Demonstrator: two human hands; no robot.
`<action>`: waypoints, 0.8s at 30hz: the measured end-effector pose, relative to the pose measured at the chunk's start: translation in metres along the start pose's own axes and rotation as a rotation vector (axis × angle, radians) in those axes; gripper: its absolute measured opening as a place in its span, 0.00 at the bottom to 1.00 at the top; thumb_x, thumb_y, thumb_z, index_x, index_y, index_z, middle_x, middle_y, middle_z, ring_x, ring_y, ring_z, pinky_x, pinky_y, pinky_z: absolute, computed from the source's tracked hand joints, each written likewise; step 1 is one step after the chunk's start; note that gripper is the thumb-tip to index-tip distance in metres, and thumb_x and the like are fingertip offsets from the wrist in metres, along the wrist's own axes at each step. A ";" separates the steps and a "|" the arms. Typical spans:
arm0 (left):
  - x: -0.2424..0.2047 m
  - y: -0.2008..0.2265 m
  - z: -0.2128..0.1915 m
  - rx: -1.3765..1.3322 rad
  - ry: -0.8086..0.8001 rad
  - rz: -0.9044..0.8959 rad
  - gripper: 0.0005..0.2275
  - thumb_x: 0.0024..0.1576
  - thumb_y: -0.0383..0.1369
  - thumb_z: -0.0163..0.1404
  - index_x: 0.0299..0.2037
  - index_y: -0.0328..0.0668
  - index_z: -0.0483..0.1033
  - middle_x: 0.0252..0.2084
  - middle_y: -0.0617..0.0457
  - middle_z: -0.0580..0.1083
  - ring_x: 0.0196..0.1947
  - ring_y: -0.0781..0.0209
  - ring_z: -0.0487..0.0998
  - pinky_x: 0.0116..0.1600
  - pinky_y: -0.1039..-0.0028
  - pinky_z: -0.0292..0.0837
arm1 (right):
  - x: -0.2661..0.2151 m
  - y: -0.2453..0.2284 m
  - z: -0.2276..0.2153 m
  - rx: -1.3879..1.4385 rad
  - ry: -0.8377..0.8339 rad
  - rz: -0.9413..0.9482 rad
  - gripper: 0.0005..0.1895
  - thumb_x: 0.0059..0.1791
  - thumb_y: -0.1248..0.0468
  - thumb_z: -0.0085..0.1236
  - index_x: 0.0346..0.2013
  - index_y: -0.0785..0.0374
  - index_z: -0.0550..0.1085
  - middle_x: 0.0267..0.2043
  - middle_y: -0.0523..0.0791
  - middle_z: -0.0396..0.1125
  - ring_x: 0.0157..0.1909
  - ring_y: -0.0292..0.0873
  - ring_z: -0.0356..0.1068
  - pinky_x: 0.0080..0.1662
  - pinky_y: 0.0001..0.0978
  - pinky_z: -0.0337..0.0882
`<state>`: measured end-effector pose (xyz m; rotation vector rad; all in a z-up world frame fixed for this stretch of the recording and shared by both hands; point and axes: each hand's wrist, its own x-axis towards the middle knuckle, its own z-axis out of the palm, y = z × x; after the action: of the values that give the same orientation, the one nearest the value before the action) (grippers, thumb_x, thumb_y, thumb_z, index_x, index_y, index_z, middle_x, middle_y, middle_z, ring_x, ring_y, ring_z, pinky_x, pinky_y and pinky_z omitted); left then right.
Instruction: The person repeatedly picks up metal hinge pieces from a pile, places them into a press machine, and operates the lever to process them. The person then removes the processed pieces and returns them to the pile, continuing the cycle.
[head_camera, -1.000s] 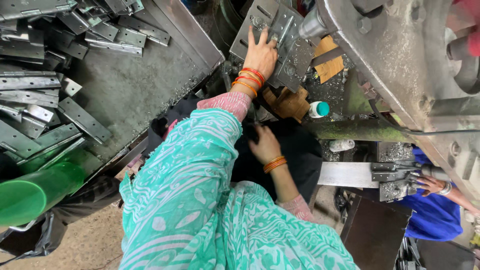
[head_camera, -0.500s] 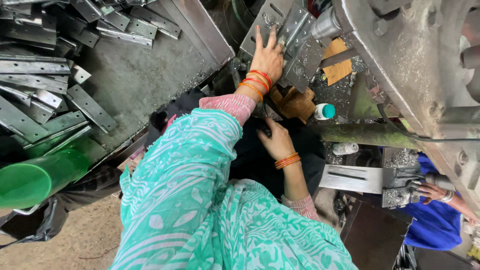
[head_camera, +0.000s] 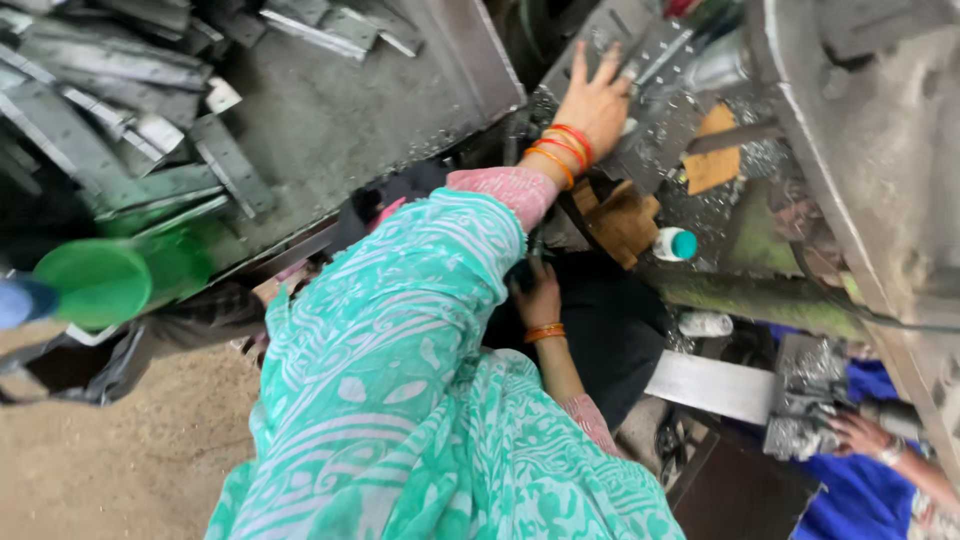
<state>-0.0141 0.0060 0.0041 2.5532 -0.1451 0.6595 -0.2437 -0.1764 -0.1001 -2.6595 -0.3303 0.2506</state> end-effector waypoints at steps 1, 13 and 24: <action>0.000 -0.001 -0.012 0.014 -0.034 -0.007 0.17 0.55 0.42 0.49 0.47 0.43 0.82 0.60 0.52 0.71 0.71 0.42 0.52 0.68 0.24 0.38 | 0.003 -0.004 -0.006 0.019 0.009 -0.084 0.30 0.43 0.61 0.68 0.59 0.58 0.73 0.53 0.56 0.69 0.52 0.61 0.72 0.51 0.47 0.74; -0.126 -0.193 -0.107 0.103 -0.087 -0.451 0.14 0.51 0.40 0.60 0.46 0.49 0.81 0.50 0.52 0.74 0.56 0.46 0.69 0.52 0.47 0.67 | 0.032 -0.102 -0.128 -0.124 -0.183 -0.016 0.26 0.48 0.52 0.62 0.58 0.58 0.75 0.46 0.57 0.75 0.51 0.56 0.76 0.54 0.42 0.72; -0.354 -0.243 -0.124 0.608 -0.035 -0.929 0.17 0.49 0.30 0.60 0.49 0.43 0.78 0.63 0.39 0.65 0.65 0.34 0.63 0.72 0.39 0.48 | 0.032 -0.100 -0.126 -0.122 -0.182 -0.004 0.26 0.48 0.52 0.62 0.58 0.58 0.75 0.48 0.57 0.74 0.52 0.56 0.75 0.54 0.43 0.71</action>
<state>-0.3239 0.2719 -0.1777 2.7316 1.3241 0.2930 -0.2036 -0.1318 0.0528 -2.7611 -0.4202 0.4879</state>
